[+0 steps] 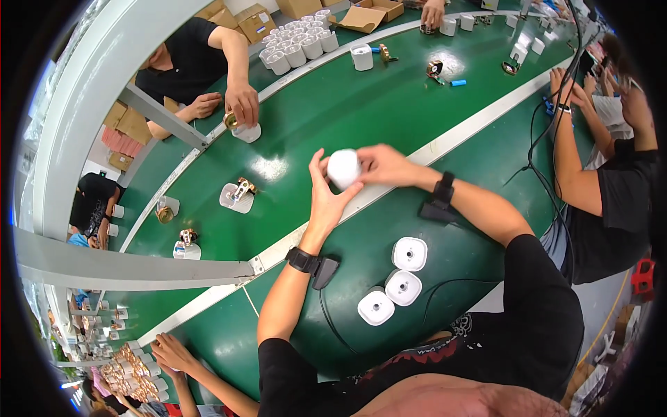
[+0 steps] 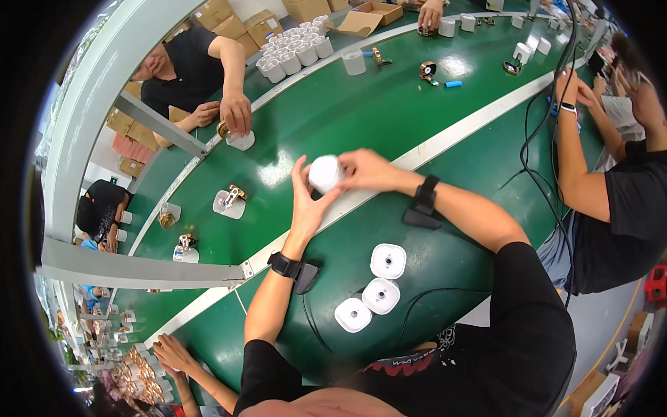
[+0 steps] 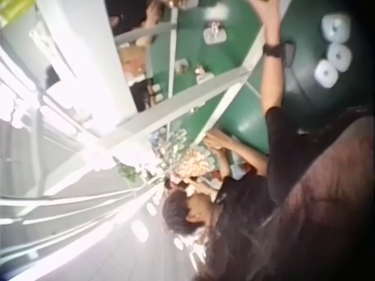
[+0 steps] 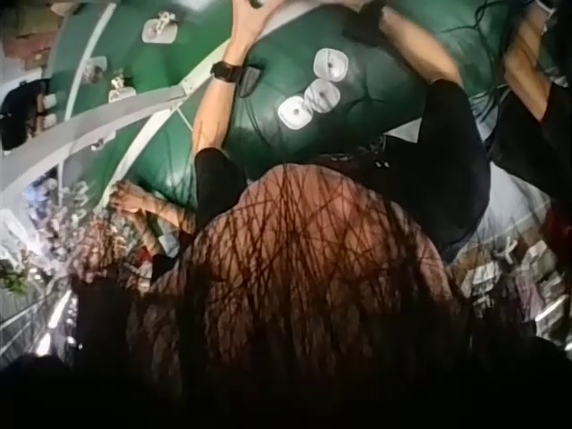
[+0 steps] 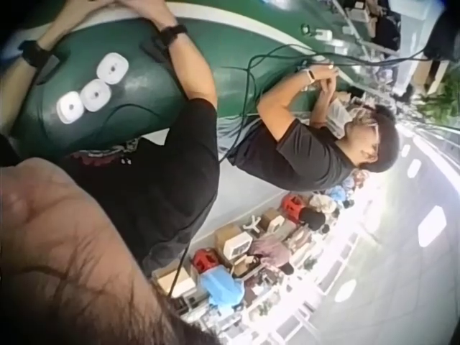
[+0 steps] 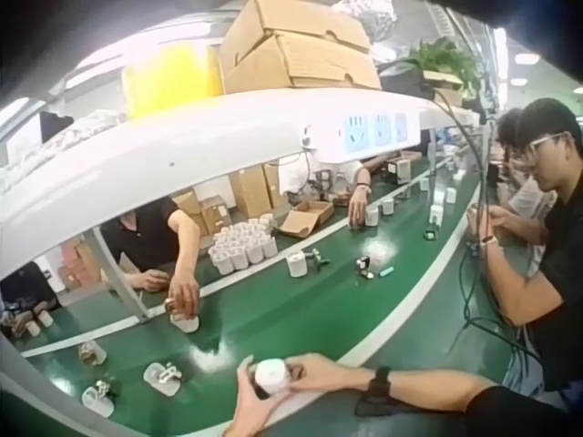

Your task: The person picks up a white plastic housing and a battery, then inserts the battery into the housing. They place a metal component onto the housing and press it into place by hand before setting the assembled unit down on the green work surface.

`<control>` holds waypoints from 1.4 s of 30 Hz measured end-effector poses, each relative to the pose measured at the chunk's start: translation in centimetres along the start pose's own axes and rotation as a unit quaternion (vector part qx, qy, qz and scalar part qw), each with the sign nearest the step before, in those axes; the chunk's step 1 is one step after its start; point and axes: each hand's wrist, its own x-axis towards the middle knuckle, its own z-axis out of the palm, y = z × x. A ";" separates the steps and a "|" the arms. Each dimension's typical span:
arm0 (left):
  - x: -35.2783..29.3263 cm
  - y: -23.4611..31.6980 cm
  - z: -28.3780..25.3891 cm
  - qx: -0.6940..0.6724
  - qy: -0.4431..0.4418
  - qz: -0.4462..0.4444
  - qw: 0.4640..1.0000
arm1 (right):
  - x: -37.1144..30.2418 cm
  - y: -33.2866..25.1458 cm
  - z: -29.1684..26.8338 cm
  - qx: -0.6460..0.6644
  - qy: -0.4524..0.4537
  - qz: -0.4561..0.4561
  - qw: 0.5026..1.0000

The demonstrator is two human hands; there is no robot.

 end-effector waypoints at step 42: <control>-0.5 0.7 -0.4 0.036 -0.031 -0.003 0.999 | -0.8 -3.2 0.8 0.323 0.135 -0.006 0.937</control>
